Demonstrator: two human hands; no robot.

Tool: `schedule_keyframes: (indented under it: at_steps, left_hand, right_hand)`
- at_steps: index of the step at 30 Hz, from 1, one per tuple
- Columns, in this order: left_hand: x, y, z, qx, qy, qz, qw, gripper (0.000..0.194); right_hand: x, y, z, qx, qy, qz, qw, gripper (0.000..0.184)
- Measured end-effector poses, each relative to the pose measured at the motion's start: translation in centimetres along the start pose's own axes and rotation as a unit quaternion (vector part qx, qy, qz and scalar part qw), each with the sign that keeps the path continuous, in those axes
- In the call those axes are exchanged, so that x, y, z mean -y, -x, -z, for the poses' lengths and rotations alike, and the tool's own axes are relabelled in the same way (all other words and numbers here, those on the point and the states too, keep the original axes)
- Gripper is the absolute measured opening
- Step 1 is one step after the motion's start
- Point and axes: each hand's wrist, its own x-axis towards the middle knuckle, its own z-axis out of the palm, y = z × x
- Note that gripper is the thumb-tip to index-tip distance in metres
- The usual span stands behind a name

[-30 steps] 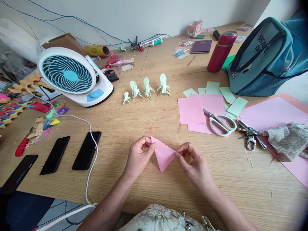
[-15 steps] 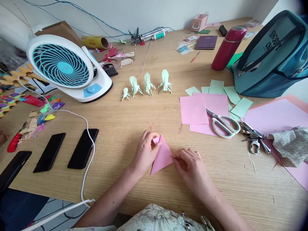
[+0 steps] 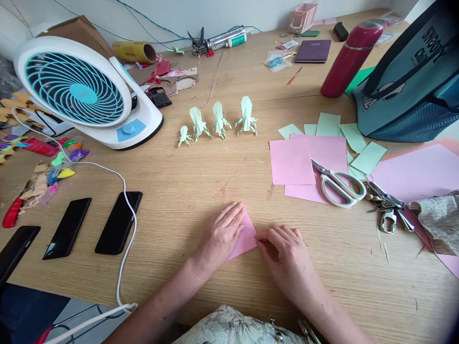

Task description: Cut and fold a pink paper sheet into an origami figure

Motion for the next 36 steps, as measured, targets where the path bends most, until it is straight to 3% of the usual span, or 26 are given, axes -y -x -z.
schedule_keyframes:
  at_steps: [5,9,16,23,29,36]
  left_hand:
    - [-1.9,-0.5,0.7,0.071,-0.061,0.032,0.995,0.038]
    - [-3.0,-0.4,0.6,0.085,-0.064,0.074,0.992,0.044]
    - [-2.3,0.5,0.1,0.090,-0.054,0.056,0.993,0.051]
    - [-2.3,0.5,0.1,0.091,-0.059,0.056,0.993,0.051]
    - [-2.3,0.7,0.1,0.100,-0.076,0.047,0.991,0.052]
    - [-2.4,1.4,0.8,0.147,-0.105,0.005,0.983,0.060]
  right_hand:
    - [0.0,0.1,-0.1,-0.004,0.021,0.008,1.000,0.010]
    - [-0.1,0.5,0.0,0.002,0.049,0.026,0.998,0.013]
    - [-1.0,2.4,0.9,0.048,0.108,0.133,0.984,0.029]
    - [-1.5,3.0,1.4,0.100,0.161,0.153,0.970,0.028]
    - [-1.9,3.1,1.1,0.088,0.205,0.171,0.960,0.037]
    - [-2.0,2.9,0.9,0.063,0.239,0.198,0.948,0.035]
